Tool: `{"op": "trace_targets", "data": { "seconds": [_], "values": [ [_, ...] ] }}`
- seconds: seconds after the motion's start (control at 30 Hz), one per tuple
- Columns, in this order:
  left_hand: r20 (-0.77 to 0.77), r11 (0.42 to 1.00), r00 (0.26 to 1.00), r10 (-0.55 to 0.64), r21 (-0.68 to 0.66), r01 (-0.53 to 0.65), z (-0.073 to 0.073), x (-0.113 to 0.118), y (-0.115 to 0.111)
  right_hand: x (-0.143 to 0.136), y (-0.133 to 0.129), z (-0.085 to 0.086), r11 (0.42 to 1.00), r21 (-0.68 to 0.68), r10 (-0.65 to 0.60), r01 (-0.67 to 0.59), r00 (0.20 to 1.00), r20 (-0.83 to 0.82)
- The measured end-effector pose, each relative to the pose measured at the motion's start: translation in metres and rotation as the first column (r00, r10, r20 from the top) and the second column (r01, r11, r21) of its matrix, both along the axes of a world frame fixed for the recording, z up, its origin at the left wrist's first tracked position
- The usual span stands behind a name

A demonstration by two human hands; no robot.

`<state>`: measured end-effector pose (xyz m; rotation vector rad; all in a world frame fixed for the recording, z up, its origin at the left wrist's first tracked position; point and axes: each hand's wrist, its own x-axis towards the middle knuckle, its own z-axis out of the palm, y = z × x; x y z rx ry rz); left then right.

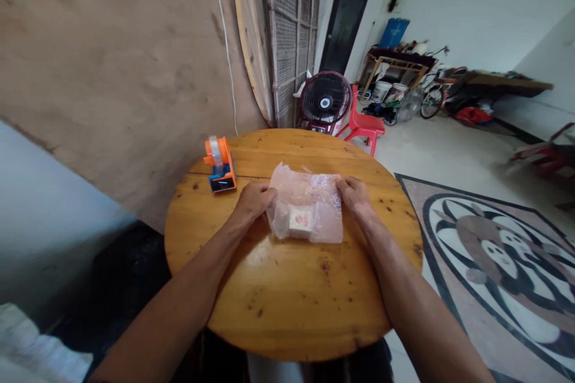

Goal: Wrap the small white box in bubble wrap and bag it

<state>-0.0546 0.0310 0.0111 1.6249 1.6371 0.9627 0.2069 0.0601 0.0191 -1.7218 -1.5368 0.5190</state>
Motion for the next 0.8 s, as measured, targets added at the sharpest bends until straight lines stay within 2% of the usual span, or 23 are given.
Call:
{"op": "trace_targets", "data": {
  "seconds": [0.1, 0.23, 0.33, 0.43, 0.53, 0.63, 0.7, 0.8],
  "values": [
    [-0.133, 0.999, 0.99, 0.043, 0.015, -0.041, 0.001, -0.004, 0.001, 0.0, -0.004, 0.006, 1.0, -0.013, -0.018, 0.021, 0.983, 0.182],
    [-0.372, 0.997, 0.925, 0.081, 0.025, -0.078, 0.004, -0.005, 0.0, -0.002, -0.008, 0.01, 0.996, -0.067, -0.03, 0.067, 0.894, 0.447],
    [-0.439, 0.995, 0.893, 0.097, 0.03, -0.093, 0.005, -0.005, -0.003, -0.003, -0.01, 0.01, 0.992, -0.101, -0.005, 0.075, 0.83, 0.558],
    [-0.466, 0.984, 0.869, 0.166, 0.132, -0.117, 0.007, -0.003, -0.005, -0.004, -0.011, 0.01, 0.985, -0.146, 0.019, 0.09, 0.788, 0.616],
    [-0.402, 0.941, 0.902, 0.155, 0.339, -0.011, 0.007, 0.003, -0.008, -0.004, -0.012, 0.01, 0.982, -0.163, 0.023, 0.099, 0.786, 0.618],
    [-0.274, 0.875, 0.962, -0.005, 0.465, 0.136, 0.008, 0.01, -0.01, -0.004, -0.012, 0.01, 0.98, -0.169, 0.016, 0.11, 0.793, 0.609],
    [-0.164, 0.879, 0.977, -0.139, 0.434, 0.198, 0.01, 0.014, -0.013, -0.003, -0.011, 0.009, 0.979, -0.172, 0.018, 0.111, 0.792, 0.611],
    [0.046, 0.926, 0.961, -0.272, 0.283, 0.249, 0.016, 0.015, -0.018, -0.003, -0.01, 0.008, 0.982, -0.168, 0.034, 0.086, 0.796, 0.605]
  ]
}}
